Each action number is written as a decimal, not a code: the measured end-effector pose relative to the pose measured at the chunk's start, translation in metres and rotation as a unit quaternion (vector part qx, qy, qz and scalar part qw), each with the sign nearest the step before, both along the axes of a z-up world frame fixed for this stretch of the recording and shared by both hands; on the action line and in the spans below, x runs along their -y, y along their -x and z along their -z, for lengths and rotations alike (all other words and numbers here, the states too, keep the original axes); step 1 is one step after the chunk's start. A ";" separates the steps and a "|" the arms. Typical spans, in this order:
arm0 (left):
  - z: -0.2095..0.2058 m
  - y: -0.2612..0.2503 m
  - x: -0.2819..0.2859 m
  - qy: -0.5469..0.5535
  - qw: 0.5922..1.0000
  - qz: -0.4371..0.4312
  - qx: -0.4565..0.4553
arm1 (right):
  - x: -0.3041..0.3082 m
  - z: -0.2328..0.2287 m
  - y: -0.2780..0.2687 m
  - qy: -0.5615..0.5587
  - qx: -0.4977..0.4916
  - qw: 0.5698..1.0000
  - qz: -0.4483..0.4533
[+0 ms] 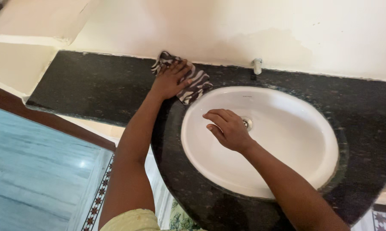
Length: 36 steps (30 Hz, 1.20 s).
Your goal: The person wipes the white ceramic sink basin and the surrounding black granite countertop using a striped cloth. They repeatedly wipe different sections of the countertop and sink rim, moving the cloth back and forth to dry or clean the surfaces.
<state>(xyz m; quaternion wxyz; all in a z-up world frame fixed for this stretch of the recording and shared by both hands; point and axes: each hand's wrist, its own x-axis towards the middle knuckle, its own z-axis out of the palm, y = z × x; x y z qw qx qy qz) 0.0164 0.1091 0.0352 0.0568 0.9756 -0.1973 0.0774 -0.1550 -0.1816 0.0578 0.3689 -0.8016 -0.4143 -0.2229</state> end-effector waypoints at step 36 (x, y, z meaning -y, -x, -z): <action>0.002 0.027 -0.392 0.045 0.784 -0.615 -0.067 | -0.063 0.007 0.024 0.303 -0.334 0.833 -0.320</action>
